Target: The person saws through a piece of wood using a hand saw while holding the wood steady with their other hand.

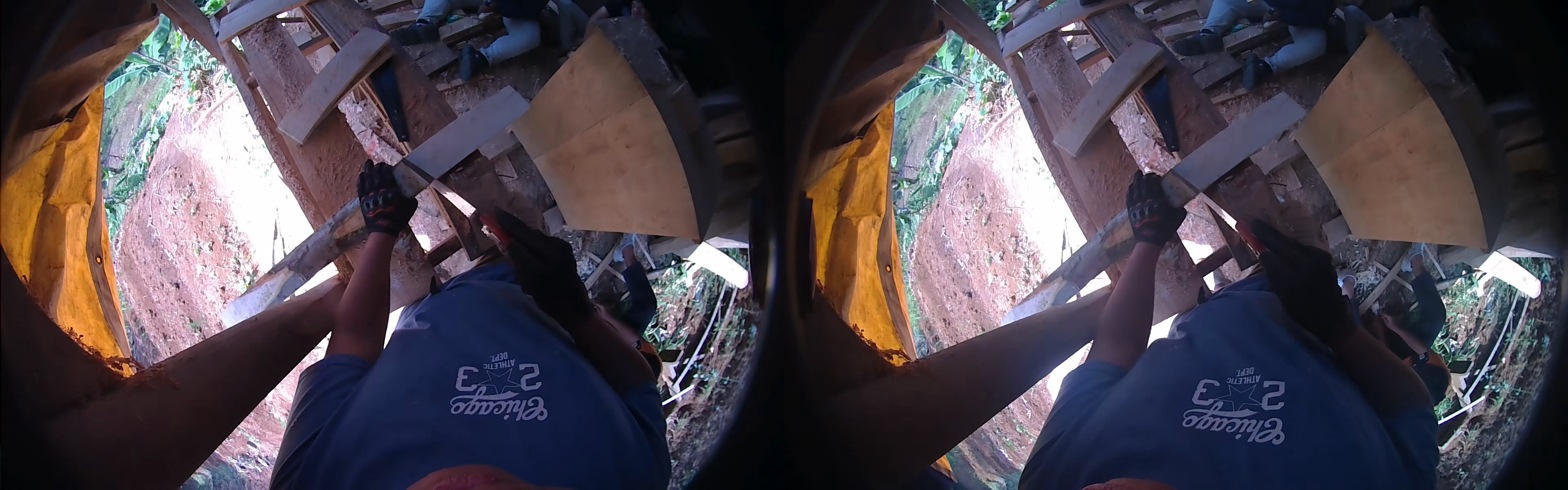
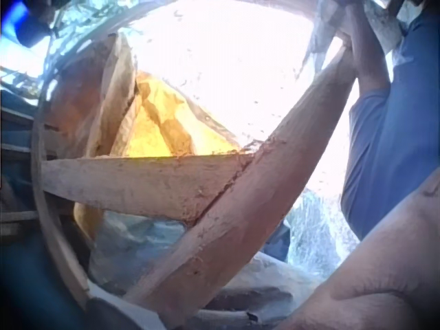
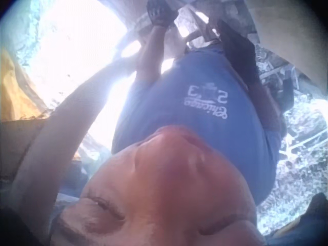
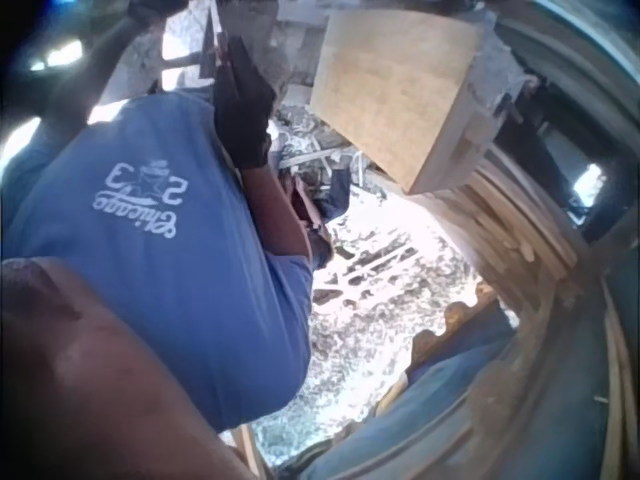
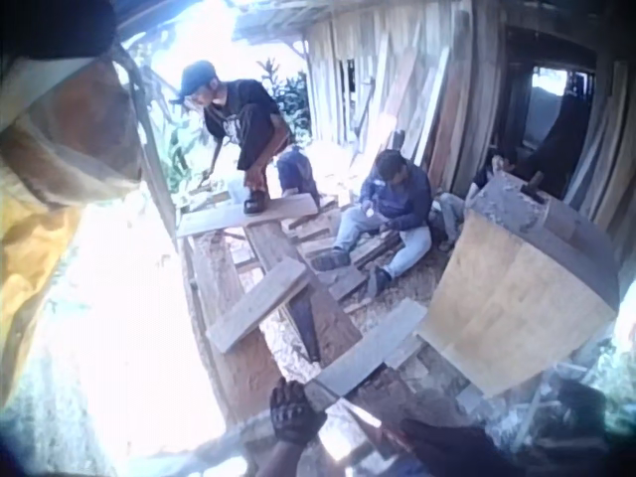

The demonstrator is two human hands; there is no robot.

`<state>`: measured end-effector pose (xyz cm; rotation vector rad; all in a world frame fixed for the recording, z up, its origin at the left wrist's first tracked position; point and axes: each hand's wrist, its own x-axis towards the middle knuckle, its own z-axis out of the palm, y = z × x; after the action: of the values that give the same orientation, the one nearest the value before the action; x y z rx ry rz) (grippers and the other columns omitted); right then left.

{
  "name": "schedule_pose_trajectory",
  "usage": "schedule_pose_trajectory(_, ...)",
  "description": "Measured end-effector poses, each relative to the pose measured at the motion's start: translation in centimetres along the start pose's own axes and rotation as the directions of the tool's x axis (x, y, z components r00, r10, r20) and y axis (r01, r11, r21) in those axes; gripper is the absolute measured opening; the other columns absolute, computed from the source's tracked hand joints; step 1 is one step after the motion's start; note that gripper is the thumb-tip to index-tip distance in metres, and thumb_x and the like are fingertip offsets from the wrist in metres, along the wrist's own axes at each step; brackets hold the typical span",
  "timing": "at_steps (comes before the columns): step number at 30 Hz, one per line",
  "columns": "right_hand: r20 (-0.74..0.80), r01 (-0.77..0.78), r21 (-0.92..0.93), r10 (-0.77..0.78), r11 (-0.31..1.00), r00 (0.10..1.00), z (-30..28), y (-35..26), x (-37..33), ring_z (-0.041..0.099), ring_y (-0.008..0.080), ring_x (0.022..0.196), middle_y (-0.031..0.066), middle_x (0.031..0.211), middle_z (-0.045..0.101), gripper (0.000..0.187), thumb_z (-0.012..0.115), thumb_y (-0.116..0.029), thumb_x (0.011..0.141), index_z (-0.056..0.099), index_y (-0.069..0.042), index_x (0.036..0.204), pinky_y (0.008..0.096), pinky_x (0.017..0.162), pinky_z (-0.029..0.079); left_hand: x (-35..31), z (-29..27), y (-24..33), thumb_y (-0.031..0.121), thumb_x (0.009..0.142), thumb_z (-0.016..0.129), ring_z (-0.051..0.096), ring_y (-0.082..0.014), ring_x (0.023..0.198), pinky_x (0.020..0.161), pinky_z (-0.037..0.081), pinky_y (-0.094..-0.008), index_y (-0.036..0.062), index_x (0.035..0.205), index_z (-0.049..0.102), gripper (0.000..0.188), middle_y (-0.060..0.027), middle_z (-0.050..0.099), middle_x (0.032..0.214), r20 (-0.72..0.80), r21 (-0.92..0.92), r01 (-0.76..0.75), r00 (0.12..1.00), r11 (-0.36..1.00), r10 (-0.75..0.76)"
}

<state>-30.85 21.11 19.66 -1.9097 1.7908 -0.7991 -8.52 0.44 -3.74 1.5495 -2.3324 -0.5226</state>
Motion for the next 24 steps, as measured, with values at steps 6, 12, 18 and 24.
schedule_pose_trajectory(6,-0.123,0.184,-0.059,-0.190,0.981,0.974,7.7,5.4,6.5,0.079,0.0307,0.097,0.0180,0.130,0.077,0.031,0.070,-0.005,0.097,0.074,0.002,0.127,0.0416,0.083,0.065,-0.1,0.7,0.0,0.036,0.071,0.088,0.038,-0.0468,0.158,0.133,0.026,-0.0584,-0.0018,0.150,0.053,0.094,-0.0289,0.053,0.158,0.014,0.041,-0.026,1.000,0.999,0.025)
schedule_pose_trajectory(12,-0.174,0.285,-0.187,-0.317,0.940,0.932,11.1,7.5,9.0,0.078,0.0270,0.102,0.0153,0.130,0.076,0.022,0.070,-0.005,0.095,0.075,0.000,0.116,0.0406,0.086,0.064,0.8,0.4,0.1,0.041,0.072,0.090,0.037,-0.0474,0.158,0.133,0.026,-0.0590,-0.0020,0.149,0.054,0.095,-0.0285,0.053,0.157,0.026,0.076,0.000,1.000,0.997,-0.002)
schedule_pose_trajectory(18,-0.046,0.139,-0.187,-0.150,0.972,0.988,5.5,2.6,3.6,0.078,0.0286,0.107,0.0167,0.139,0.074,0.024,0.071,-0.005,0.100,0.075,-0.001,0.123,0.0396,0.089,0.064,0.7,0.9,0.3,0.030,0.067,0.091,0.054,-0.0485,0.135,0.116,0.043,-0.0600,0.0022,0.128,0.062,0.073,-0.0259,0.062,0.133,-0.172,0.116,-0.131,0.974,0.984,0.150)
schedule_pose_trajectory(24,0.026,-0.039,-0.031,0.039,0.999,0.999,-0.4,-0.9,0.0,0.079,0.0340,0.108,0.0220,0.139,0.074,0.024,0.068,-0.003,0.103,0.073,0.003,0.127,0.0411,0.089,0.065,0.1,0.6,0.3,0.031,0.072,0.087,0.045,-0.0484,0.150,0.125,0.034,-0.0607,-0.0005,0.135,0.061,0.074,-0.0260,0.060,0.140,-0.155,0.072,-0.101,0.982,0.992,0.111)
